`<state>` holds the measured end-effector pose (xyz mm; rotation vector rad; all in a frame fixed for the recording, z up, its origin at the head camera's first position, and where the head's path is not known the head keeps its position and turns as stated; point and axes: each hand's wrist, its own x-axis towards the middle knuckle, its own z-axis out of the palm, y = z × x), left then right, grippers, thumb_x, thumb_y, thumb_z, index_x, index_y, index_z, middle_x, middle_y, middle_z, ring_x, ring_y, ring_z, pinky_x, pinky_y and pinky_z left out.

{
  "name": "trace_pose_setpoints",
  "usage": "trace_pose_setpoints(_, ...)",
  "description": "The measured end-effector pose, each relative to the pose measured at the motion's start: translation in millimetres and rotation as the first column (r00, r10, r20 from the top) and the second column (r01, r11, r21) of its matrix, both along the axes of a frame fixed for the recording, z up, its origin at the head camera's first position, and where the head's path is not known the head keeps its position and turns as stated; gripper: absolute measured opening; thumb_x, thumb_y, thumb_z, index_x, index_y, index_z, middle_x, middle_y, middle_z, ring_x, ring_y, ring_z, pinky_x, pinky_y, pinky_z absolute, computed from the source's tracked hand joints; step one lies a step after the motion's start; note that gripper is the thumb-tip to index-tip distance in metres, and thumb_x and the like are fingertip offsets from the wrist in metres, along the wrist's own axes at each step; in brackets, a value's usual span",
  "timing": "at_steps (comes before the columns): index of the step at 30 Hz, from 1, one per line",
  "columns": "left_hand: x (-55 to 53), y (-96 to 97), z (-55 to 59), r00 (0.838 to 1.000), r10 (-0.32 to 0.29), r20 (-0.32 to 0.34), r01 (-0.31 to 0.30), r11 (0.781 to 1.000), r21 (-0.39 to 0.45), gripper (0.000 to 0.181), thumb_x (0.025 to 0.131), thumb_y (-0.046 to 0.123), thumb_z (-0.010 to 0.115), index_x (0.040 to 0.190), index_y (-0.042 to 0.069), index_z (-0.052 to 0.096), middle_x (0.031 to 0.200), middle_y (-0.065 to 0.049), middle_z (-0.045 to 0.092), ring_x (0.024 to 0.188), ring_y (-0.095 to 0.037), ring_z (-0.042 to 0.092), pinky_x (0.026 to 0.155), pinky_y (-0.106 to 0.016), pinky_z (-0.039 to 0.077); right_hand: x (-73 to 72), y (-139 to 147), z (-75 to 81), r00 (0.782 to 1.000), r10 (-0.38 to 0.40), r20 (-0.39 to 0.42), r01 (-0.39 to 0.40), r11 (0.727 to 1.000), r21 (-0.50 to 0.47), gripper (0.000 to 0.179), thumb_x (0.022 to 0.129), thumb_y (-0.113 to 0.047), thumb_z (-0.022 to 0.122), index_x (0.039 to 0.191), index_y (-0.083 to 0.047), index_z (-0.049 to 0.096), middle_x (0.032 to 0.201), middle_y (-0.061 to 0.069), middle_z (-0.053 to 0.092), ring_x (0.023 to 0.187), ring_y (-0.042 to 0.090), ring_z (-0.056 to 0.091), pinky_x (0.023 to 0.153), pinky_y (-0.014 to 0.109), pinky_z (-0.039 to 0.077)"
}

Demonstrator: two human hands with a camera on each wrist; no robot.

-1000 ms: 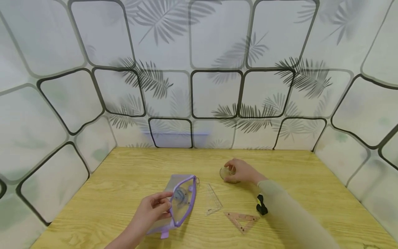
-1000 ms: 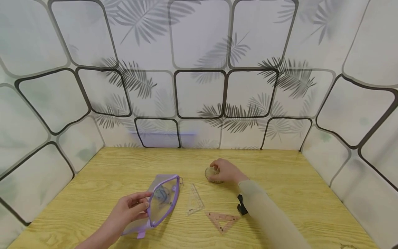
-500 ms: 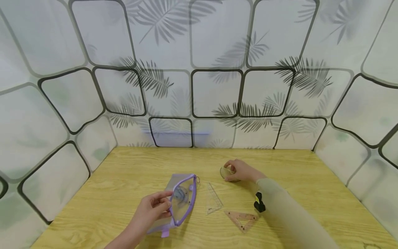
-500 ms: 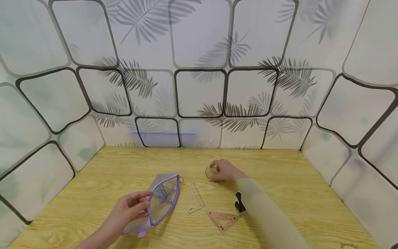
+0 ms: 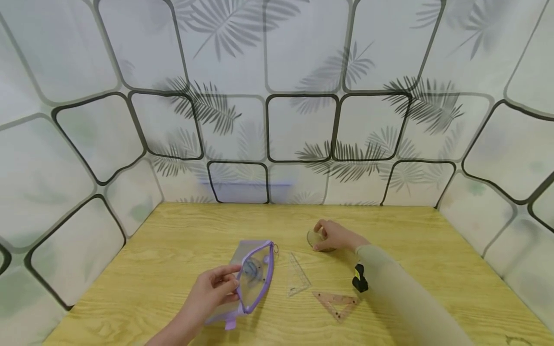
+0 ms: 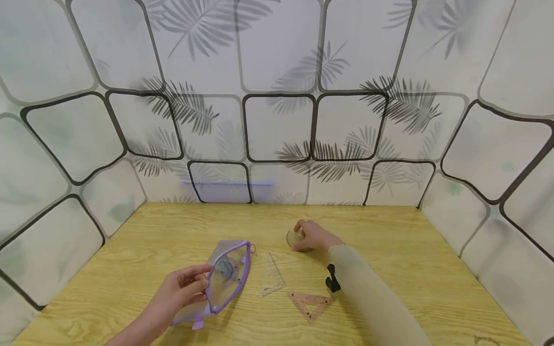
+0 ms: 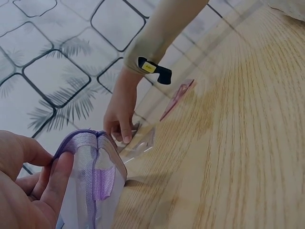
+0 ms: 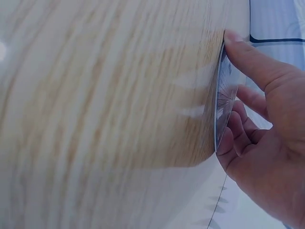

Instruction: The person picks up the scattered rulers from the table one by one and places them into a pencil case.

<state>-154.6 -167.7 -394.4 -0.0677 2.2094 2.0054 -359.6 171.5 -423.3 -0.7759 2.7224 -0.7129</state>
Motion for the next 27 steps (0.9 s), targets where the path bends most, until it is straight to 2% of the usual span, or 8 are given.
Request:
trace_pose_setpoints(7, -0.8, 0.1, 2.9, 1.000, 0.000, -0.004, 0.000, 1.000, 0.000, 0.048, 0.095, 0.005, 0.060, 0.138, -0.012, 0.048, 0.089, 0.002, 0.058, 0.080, -0.008, 0.061, 0.074, -0.023, 0.062, 7.1, -1, 6.9, 0.998, -0.045, -0.041, 0.046, 0.999, 0.027, 0.052, 0.084, -0.032, 0.079, 0.115, 0.002, 0.054, 0.100, 0.013, 0.061, 0.086, 0.020, 0.057, 0.076, 0.038, 0.053)
trace_pose_setpoints(11, -0.4, 0.4, 3.1, 1.000, 0.006, -0.002, -0.006, 1.000, 0.002, 0.047, 0.094, 0.005, 0.060, 0.137, -0.012, 0.049, 0.089, 0.002, 0.059, 0.080, -0.008, 0.061, 0.074, -0.023, 0.062, 12.3, -3, 9.3, 0.997, -0.058, -0.044, 0.059, 0.998, 0.018, 0.051, 0.083, -0.031, 0.080, 0.111, 0.002, 0.053, 0.093, 0.012, 0.059, 0.079, 0.018, 0.053, 0.070, 0.033, 0.049)
trace_pose_setpoints(19, -1.1, 0.7, 2.3, 1.000, 0.011, 0.001, -0.011, 1.000, -0.002, 0.047, 0.094, 0.005, 0.060, 0.136, -0.012, 0.049, 0.089, 0.001, 0.059, 0.081, -0.009, 0.061, 0.075, -0.024, 0.062, 16.7, -1, 8.8, 0.998, -0.053, -0.035, 0.052, 0.998, -0.028, 0.050, 0.085, -0.029, 0.078, 0.115, 0.001, 0.051, 0.072, 0.004, 0.049, 0.061, 0.014, 0.040, 0.055, 0.025, 0.033)
trace_pose_setpoints(22, -1.3, 0.8, 2.4, 1.000, 0.003, 0.006, -0.003, 1.000, 0.001, 0.048, 0.094, 0.006, 0.060, 0.137, -0.012, 0.049, 0.089, 0.002, 0.059, 0.080, -0.009, 0.061, 0.074, -0.023, 0.062, 16.7, 1, 7.3, 0.997, -0.071, -0.026, 0.070, 0.997, -0.036, 0.049, 0.084, -0.029, 0.079, 0.115, -0.001, 0.052, 0.074, 0.004, 0.049, 0.062, 0.014, 0.040, 0.056, 0.026, 0.034)
trace_pose_setpoints(27, -2.3, 0.7, 2.0, 1.000, -0.006, 0.011, 0.006, 1.000, 0.005, 0.048, 0.094, 0.006, 0.060, 0.138, -0.011, 0.048, 0.088, 0.003, 0.059, 0.080, -0.009, 0.061, 0.074, -0.023, 0.062, 15.5, 4, 6.1, 0.993, -0.116, -0.023, 0.115, 0.993, -0.040, 0.046, 0.083, -0.029, 0.080, 0.114, -0.004, 0.056, 0.086, 0.007, 0.056, 0.073, 0.017, 0.048, 0.065, 0.030, 0.042)
